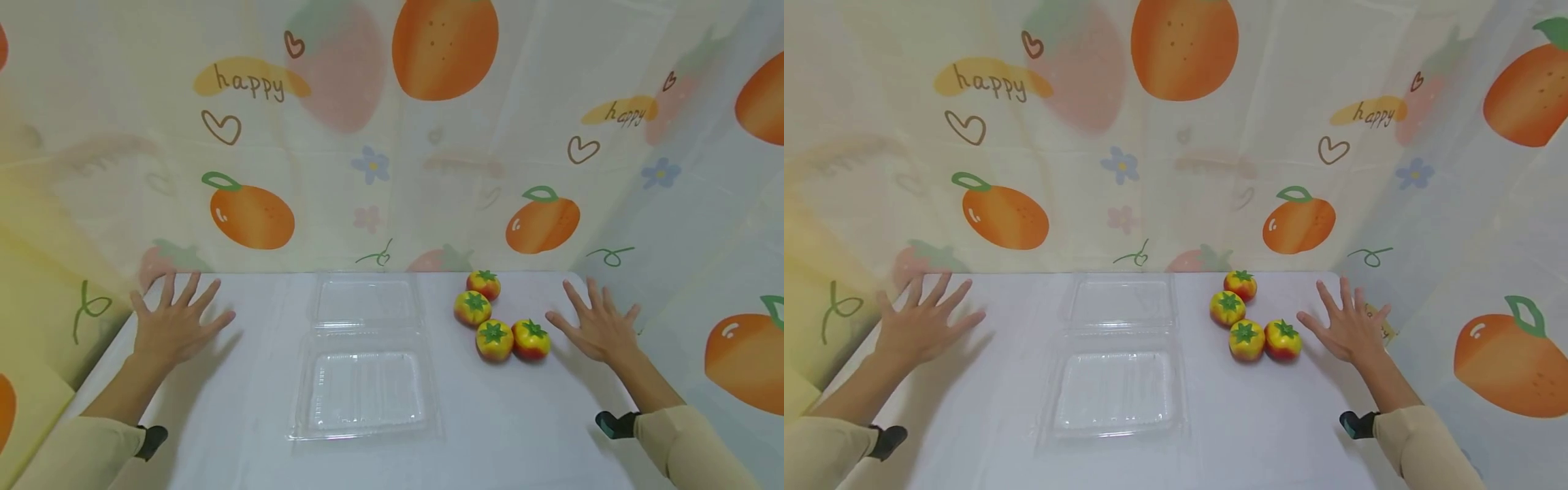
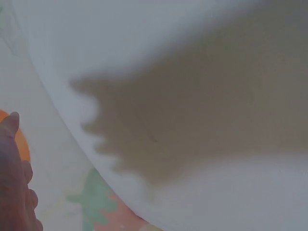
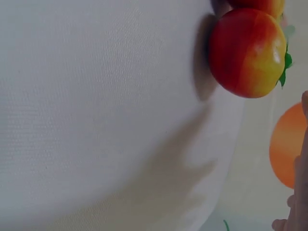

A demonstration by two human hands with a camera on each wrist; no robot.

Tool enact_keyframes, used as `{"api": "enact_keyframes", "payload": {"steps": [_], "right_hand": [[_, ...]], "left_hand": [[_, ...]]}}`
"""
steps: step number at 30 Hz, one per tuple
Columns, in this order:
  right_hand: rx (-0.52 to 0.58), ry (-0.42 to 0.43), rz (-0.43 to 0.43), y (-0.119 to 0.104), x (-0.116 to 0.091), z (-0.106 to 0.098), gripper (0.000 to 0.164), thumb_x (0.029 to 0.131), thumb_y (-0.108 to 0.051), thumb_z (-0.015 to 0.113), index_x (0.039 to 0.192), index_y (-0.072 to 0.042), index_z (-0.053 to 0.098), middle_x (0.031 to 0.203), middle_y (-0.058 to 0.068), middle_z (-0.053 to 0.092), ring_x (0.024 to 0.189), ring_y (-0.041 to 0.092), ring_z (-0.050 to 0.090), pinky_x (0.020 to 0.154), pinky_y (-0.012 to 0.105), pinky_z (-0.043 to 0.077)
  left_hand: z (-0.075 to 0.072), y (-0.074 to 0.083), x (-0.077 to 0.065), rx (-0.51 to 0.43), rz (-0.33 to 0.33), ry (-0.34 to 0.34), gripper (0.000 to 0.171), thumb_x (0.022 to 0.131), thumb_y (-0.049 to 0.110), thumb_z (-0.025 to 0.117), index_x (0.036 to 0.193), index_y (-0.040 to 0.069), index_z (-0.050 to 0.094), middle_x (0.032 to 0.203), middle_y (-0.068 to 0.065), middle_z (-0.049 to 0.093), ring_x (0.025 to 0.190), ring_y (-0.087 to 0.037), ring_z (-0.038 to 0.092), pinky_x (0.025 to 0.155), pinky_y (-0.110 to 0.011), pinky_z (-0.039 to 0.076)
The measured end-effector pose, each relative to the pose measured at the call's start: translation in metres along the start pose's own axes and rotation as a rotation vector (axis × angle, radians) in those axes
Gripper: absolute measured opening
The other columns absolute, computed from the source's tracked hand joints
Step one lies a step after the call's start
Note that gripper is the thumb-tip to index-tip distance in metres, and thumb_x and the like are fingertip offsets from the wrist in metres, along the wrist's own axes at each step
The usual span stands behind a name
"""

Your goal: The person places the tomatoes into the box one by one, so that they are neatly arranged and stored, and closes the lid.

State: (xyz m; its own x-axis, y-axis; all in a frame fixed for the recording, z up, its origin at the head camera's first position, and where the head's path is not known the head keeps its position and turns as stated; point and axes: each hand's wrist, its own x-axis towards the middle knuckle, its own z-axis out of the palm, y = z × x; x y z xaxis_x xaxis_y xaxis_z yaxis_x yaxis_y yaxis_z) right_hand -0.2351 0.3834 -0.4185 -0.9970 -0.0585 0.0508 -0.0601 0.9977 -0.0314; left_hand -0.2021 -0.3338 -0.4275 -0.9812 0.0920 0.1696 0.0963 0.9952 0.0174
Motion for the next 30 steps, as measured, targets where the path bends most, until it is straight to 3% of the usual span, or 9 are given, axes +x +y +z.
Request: {"api": "enact_keyframes", "payload": {"steps": [5,15,19,22,30], "right_hand": [[0.005,-0.055,-0.032,-0.004,-0.005,-0.002,0.091,0.093,-0.075,0.031,0.160,-0.017,0.009,0.157,0.036,0.010,0.136,0.064,0.018,0.097,0.087,-0.001],[0.302,-0.181,-0.050,-0.012,-0.016,-0.001,0.097,0.094,-0.066,0.044,0.160,-0.014,-0.005,0.161,0.032,0.005,0.140,0.060,0.012,0.097,0.085,-0.006],[0.466,-0.214,-0.064,-0.015,-0.018,0.000,0.101,0.094,-0.059,0.052,0.159,-0.013,-0.010,0.161,0.032,0.007,0.140,0.060,0.016,0.101,0.082,0.014],[0.549,-0.237,-0.077,-0.017,-0.021,0.001,0.101,0.095,-0.053,0.056,0.159,-0.012,-0.010,0.159,0.034,0.014,0.138,0.059,0.024,0.095,0.077,0.033],[0.669,-0.255,-0.087,-0.016,-0.026,0.011,0.087,0.096,-0.044,0.059,0.158,-0.003,0.012,0.152,0.036,0.029,0.133,0.056,0.038,0.094,0.067,0.046]], "left_hand": [[0.001,0.018,-0.001,0.018,0.074,0.012,0.074,0.097,0.065,0.040,0.154,0.019,0.035,0.161,-0.019,0.025,0.149,-0.044,0.008,0.103,-0.081,-0.007],[-0.001,0.048,-0.001,0.018,0.228,0.023,0.070,0.097,0.061,0.046,0.154,0.021,0.039,0.160,-0.015,0.030,0.148,-0.040,0.019,0.105,-0.079,0.011],[-0.003,0.058,0.000,0.002,0.314,0.010,0.068,0.098,0.059,0.046,0.155,0.022,0.037,0.161,-0.013,0.031,0.148,-0.038,0.022,0.109,-0.073,0.016],[-0.005,0.066,-0.001,-0.023,0.342,-0.030,0.068,0.099,0.060,0.044,0.156,0.023,0.035,0.162,-0.011,0.028,0.149,-0.038,0.020,0.112,-0.069,0.014],[-0.005,0.085,-0.002,-0.054,0.427,-0.026,0.067,0.099,0.060,0.045,0.155,0.023,0.038,0.162,-0.007,0.029,0.148,-0.036,0.024,0.113,-0.068,0.019]]}}
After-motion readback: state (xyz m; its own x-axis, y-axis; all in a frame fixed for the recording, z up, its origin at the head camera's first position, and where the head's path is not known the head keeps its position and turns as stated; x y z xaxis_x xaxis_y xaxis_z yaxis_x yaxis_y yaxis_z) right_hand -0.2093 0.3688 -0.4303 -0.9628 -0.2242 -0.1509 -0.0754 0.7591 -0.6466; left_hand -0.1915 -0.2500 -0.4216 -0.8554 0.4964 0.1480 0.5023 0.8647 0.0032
